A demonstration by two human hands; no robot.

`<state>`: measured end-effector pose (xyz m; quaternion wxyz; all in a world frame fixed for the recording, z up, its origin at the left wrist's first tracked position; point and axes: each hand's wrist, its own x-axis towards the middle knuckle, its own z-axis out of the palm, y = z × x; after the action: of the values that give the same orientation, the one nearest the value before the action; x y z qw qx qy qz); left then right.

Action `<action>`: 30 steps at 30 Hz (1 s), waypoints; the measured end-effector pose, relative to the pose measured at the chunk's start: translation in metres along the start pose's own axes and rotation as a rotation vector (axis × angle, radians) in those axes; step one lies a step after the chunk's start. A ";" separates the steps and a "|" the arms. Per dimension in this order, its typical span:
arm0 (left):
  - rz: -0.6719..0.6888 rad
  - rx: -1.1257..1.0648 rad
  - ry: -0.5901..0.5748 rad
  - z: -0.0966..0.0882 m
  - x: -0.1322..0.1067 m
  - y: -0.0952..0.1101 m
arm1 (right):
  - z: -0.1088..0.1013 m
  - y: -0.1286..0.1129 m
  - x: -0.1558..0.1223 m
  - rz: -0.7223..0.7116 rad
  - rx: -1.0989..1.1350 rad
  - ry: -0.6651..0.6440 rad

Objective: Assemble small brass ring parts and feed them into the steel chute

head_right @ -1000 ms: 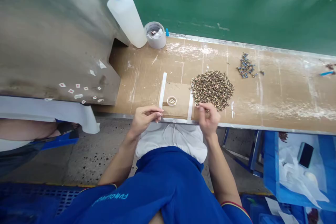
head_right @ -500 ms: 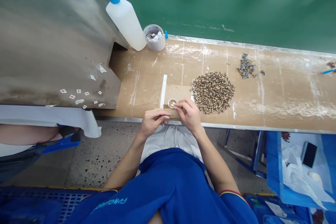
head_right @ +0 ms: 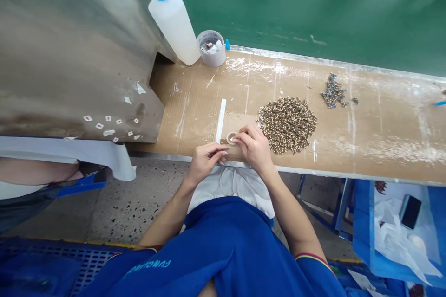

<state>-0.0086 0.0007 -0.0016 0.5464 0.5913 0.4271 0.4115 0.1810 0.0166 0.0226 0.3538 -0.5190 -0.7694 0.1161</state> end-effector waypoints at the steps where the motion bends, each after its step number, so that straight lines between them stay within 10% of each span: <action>1: 0.001 0.004 0.001 0.000 0.000 0.000 | 0.001 -0.001 -0.001 0.024 0.046 0.009; 8: 0.074 0.161 -0.052 -0.001 0.000 0.000 | -0.004 -0.015 -0.015 0.256 0.335 0.211; 30: 0.191 0.304 -0.104 0.000 0.002 0.005 | 0.000 -0.028 -0.032 0.371 0.299 0.076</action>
<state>-0.0072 0.0027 0.0031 0.4306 0.7255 0.3972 0.3612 0.1678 -0.0234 0.0242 0.4278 -0.5974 -0.6212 0.2723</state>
